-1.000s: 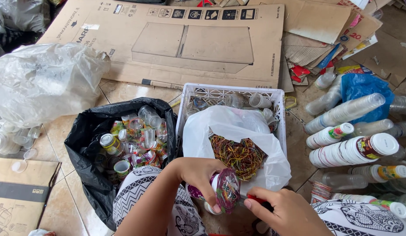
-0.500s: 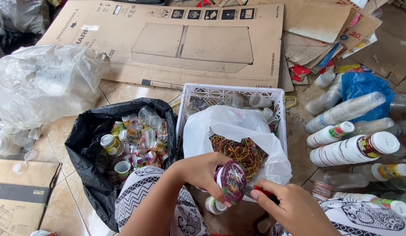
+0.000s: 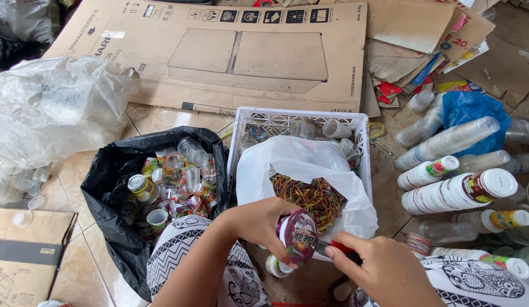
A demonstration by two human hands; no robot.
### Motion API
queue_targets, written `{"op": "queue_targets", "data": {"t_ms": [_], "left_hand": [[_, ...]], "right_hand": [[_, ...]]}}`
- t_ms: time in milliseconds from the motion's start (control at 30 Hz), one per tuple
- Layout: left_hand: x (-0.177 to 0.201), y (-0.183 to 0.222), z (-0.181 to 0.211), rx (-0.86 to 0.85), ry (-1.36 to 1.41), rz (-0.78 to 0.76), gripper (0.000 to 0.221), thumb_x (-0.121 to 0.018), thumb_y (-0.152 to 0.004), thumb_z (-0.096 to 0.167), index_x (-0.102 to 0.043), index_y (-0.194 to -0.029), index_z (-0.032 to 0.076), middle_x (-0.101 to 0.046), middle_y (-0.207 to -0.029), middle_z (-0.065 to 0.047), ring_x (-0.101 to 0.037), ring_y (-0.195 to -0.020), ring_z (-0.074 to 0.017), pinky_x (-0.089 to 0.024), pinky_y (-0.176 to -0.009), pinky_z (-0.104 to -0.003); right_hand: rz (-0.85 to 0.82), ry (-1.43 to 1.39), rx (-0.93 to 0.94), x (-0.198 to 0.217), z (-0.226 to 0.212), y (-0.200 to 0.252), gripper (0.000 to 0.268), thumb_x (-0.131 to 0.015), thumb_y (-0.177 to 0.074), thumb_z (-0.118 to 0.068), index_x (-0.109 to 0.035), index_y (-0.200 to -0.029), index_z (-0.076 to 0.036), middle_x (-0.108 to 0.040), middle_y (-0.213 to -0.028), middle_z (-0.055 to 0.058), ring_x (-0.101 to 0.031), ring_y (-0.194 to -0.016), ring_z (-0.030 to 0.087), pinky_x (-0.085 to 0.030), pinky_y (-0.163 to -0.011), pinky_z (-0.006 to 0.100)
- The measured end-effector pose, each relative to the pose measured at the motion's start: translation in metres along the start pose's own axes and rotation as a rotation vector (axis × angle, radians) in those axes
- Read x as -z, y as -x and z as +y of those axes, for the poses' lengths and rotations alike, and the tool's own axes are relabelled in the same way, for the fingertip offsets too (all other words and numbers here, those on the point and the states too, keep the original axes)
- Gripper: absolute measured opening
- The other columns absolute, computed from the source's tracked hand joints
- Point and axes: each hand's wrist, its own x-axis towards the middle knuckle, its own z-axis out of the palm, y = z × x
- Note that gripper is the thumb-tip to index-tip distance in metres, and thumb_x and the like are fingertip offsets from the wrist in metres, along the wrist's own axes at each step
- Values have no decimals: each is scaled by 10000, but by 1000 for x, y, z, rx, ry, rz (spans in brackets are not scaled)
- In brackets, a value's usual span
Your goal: The person sits on the floor and uses red scissors to cut the top and bottom rims off a paper cup. They hold the cup with one hand and rotate it while cutting with the other, then place the cut cup into a black bag filled with other plastic items.
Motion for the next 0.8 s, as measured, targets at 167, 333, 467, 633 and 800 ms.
{"op": "queue_targets", "data": {"t_ms": [167, 333, 467, 633, 800], "left_hand": [[4, 3, -4, -67, 12, 56, 484, -877, -539, 243, -740, -953, 32, -766, -856, -33, -669, -708, -150, -580, -700, -257], [-3, 5, -7, -98, -3, 125, 474, -886, -546, 223, -743, -952, 25, -769, -838, -41, -656, -675, -144, -570, -665, -251], [-9, 9, 2, -103, -48, 180, 464, -859, -549, 232, -747, -960, 50, -758, -816, -26, -633, -656, -146, -546, -643, -255], [-6, 16, 0, -115, -109, 209, 449, -859, -552, 242, -753, -948, 61, -767, -803, -31, -652, -641, -151, -545, -622, -259], [-10, 15, -4, -164, -230, 264, 579, -844, -465, 280, -746, -988, 53, -769, -833, -70, -638, -650, -237, -551, -673, -324]], "right_hand": [[35, 1, 5, 6, 0, -1, 301, -509, -893, -679, -716, -989, -483, -761, -612, -80, -705, -581, 180, -509, -614, 313], [24, 20, -15, 10, -4, -2, 319, -488, -903, -677, -705, -999, -463, -777, -638, -89, -729, -622, 180, -521, -629, 311], [69, 10, 5, 5, -2, -4, 329, -518, -864, -686, -730, -1001, -476, -799, -700, -92, -733, -662, 200, -514, -642, 341], [108, 20, 49, 2, -7, -6, 326, -528, -867, -686, -723, -991, -456, -792, -700, -79, -727, -641, 216, -525, -636, 346], [110, 59, 92, -2, -16, -9, 288, -551, -870, -677, -709, -963, -455, -782, -719, -69, -715, -674, 255, -524, -637, 389]]}}
